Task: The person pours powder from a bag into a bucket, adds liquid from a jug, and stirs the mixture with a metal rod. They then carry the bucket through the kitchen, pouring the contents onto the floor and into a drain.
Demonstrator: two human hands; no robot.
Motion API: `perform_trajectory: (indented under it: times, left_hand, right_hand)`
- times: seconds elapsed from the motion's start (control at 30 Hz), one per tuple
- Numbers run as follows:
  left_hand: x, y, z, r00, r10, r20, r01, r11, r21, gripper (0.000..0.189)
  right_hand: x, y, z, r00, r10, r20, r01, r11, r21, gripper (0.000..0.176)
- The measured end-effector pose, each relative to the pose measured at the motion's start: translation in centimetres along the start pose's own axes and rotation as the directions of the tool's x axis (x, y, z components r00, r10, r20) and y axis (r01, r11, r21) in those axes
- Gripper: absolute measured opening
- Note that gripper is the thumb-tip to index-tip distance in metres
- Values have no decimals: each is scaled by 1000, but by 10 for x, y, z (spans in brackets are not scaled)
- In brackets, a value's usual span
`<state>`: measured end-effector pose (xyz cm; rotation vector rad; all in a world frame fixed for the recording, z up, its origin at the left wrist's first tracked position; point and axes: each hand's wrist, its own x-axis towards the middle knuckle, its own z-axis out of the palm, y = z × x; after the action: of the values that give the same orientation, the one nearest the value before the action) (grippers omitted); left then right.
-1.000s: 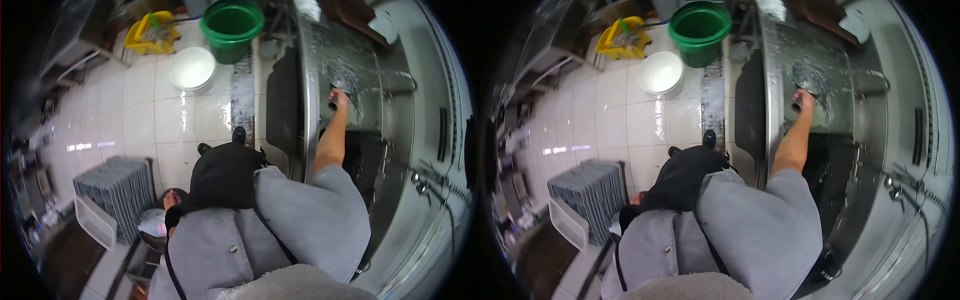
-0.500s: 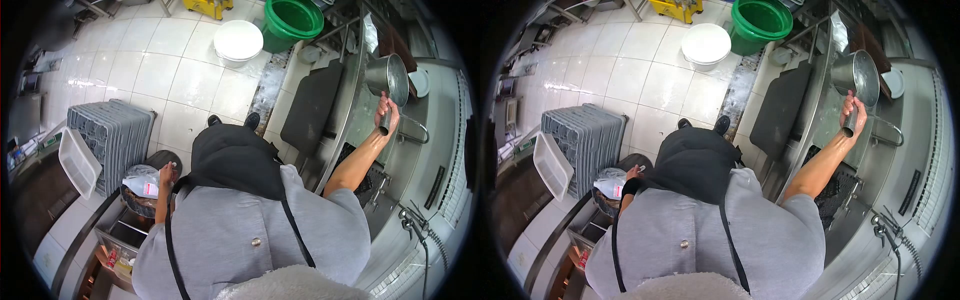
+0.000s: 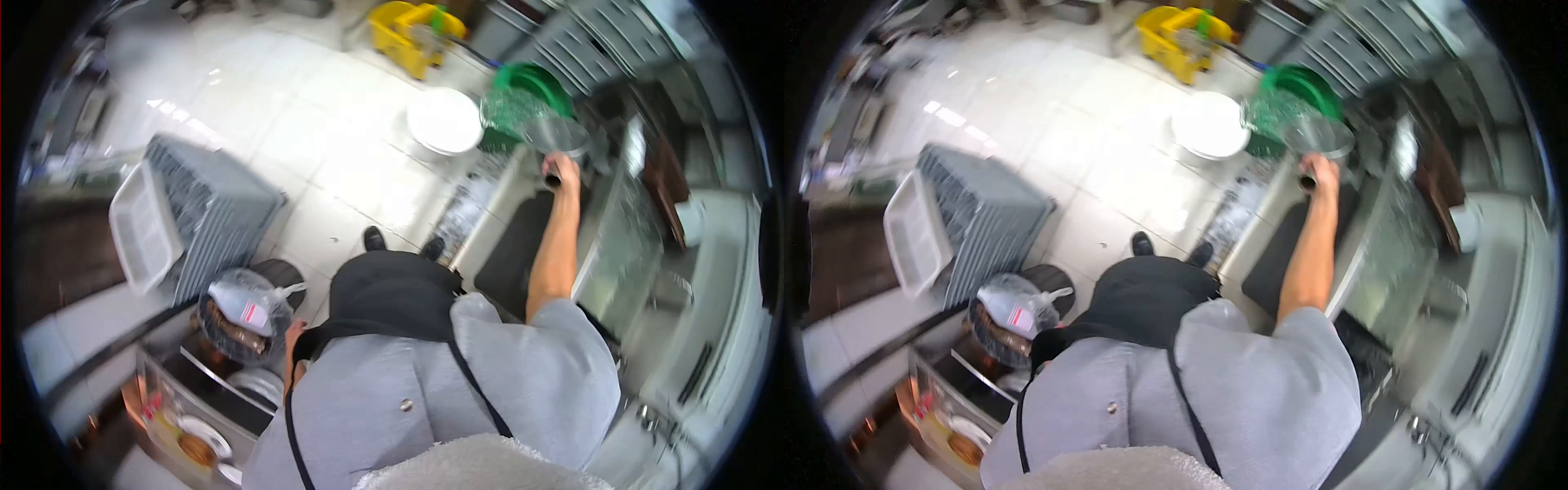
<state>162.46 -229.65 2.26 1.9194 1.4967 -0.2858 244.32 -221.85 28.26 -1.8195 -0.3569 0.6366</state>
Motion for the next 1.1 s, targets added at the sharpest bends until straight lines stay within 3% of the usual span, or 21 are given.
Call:
perform_trajectory:
  times: [0.07,0.1,0.13,0.2,0.23,0.27,0.33,0.4,0.5,0.67,0.77,0.8,0.83,0.87,0.9,0.93,0.97,1.0,1.03,1.07,1.1]
  left_hand:
    - [-23,-13,31,1000,-10,-13,9,998,-69,24]
    - [-36,8,23,978,-206,39,209,945,-251,27]
    - [-44,28,10,924,-360,127,379,826,-418,31]
    - [-47,21,41,919,-385,90,375,777,-505,39]
    - [-51,42,29,857,-469,215,453,484,-749,41]
    - [-51,61,11,855,-479,197,443,477,-759,41]
    - [-43,91,-27,603,-578,550,746,166,-644,39]
    - [-28,105,-66,624,-567,538,759,275,-590,38]
    - [0,127,-108,845,-454,283,533,672,-514,35]
    - [38,153,-124,794,-521,315,600,586,-545,34]
    - [63,115,-70,832,-397,388,555,585,-591,37]
    - [66,129,-74,833,-396,387,553,592,-586,37]
    - [67,152,-83,849,-332,411,516,689,-509,36]
    - [69,172,-89,861,-285,422,471,759,-448,35]
    - [73,172,-79,907,-184,378,356,817,-455,34]
    - [74,178,-81,909,-201,364,363,812,-457,33]
    - [73,187,-86,911,-218,350,370,808,-459,33]
    - [76,210,-98,869,-319,378,478,739,-475,32]
    - [78,221,-102,874,-350,336,484,691,-538,27]
    - [77,225,-108,880,-367,302,475,653,-589,24]
    - [73,223,-115,882,-389,268,467,639,-611,24]
  right_hand:
    - [-4,2,35,994,100,-39,-100,995,-8,11]
    - [27,37,33,999,35,-16,-36,996,-75,11]
    - [17,17,48,996,38,-84,-71,892,-446,18]
    - [1,0,66,968,-97,-233,-115,655,-747,39]
    - [-2,-5,68,973,-61,-223,-140,613,-778,46]
    - [-3,-11,67,972,-110,-207,-111,564,-818,46]
    - [-8,-30,61,965,-161,-205,-108,468,-877,45]
    - [-25,-67,45,942,-290,-171,-28,439,-898,43]
    - [-25,-100,-15,883,-420,-212,-49,366,-929,38]
    - [-75,-113,-136,821,-289,-492,-368,391,-844,58]
    - [-106,-37,-246,827,-280,-487,-321,476,-819,47]
    - [-117,-9,-267,807,-232,-543,-399,464,-791,42]
    - [-133,2,-270,724,-94,-683,-601,399,-693,38]
    - [-130,73,-326,797,-197,-570,-503,304,-809,31]
    - [-134,108,-341,784,-145,-604,-565,237,-790,27]
    - [-134,174,-374,817,-303,-490,-493,71,-867,25]
    - [-116,276,-428,817,-400,-417,-503,-138,-853,24]
    - [-120,273,-422,960,-256,-110,-253,-637,-728,22]
    - [-107,247,-407,967,93,-236,-159,-501,-851,27]
    - [-95,256,-404,971,-4,-240,-240,-83,-967,26]
    - [-74,246,-380,880,133,-456,-472,155,-868,22]
